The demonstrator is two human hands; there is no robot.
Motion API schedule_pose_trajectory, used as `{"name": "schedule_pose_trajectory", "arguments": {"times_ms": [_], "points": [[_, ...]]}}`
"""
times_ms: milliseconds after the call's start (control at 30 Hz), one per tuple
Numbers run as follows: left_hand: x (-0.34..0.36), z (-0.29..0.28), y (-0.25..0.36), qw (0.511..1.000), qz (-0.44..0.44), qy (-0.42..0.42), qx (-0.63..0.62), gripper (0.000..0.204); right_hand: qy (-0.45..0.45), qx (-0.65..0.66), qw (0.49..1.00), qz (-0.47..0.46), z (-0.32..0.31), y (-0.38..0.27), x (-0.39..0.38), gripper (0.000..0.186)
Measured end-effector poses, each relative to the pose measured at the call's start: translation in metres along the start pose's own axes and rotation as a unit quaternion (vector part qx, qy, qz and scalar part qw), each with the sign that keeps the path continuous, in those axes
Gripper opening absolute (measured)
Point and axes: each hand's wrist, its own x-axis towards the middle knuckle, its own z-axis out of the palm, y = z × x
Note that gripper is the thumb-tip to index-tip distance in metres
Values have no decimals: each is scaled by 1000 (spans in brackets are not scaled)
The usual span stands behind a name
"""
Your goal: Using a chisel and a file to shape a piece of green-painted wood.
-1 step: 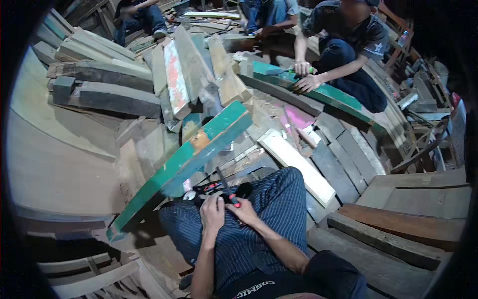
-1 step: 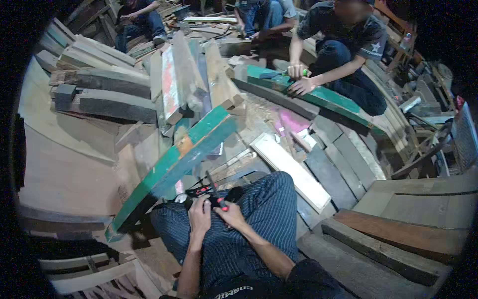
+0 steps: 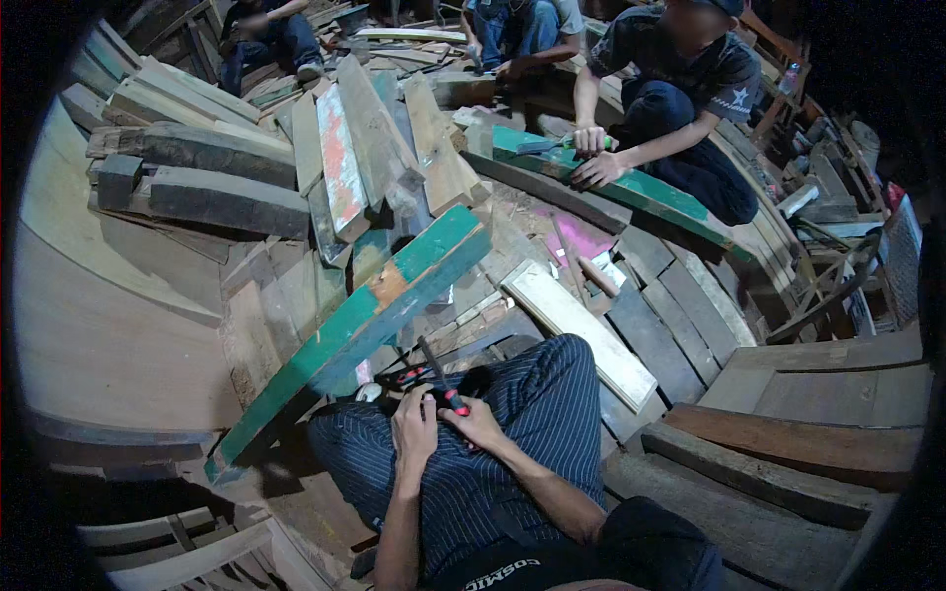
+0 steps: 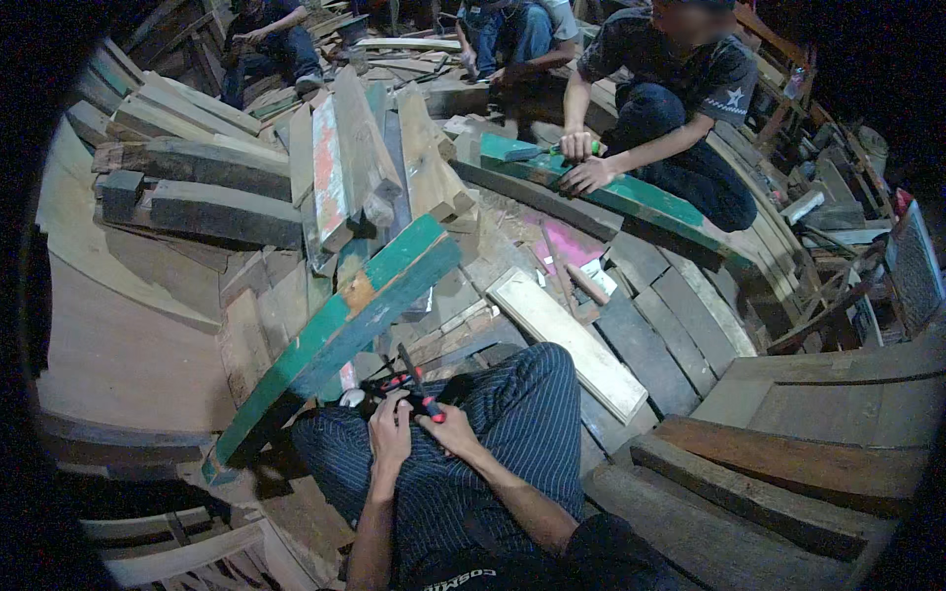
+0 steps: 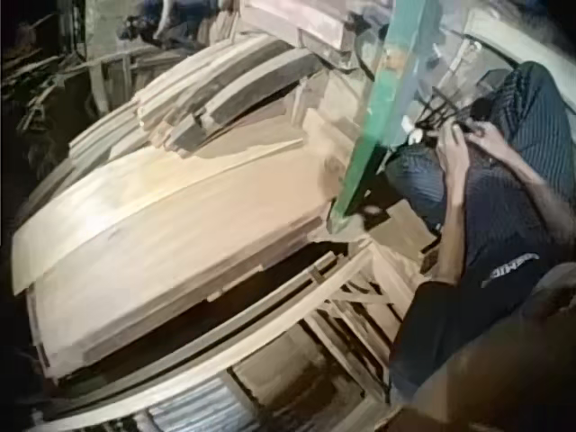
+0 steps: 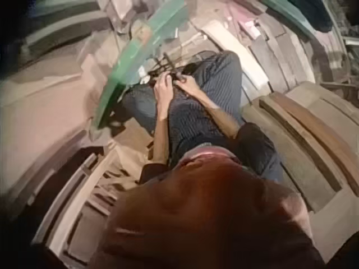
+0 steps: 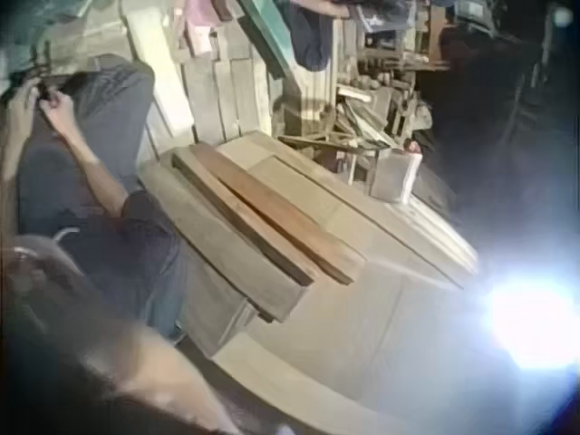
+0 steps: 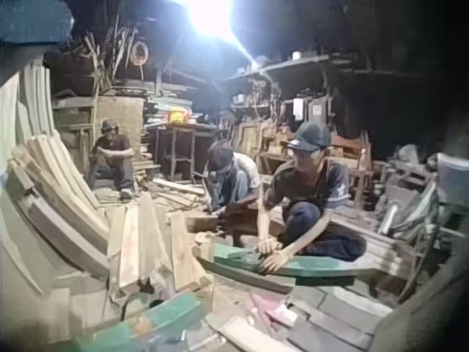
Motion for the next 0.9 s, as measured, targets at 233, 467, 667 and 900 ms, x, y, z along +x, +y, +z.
{"name": "schedule_pose_trajectory", "arguments": {"times_ms": [233,467,667,900], "points": [[3,3,8,995,-28,-55,74,26,-15,13,1000,16,-5,16,8,34],[8,10,4,995,-54,-35,72,31,-14,10,1000,1,-7,14,9,29],[18,15,-19,978,-170,85,-82,41,-19,0,1000,-10,2,31,16,26],[14,26,-20,989,-131,64,-24,35,4,-10,999,33,-5,18,11,31]]}}
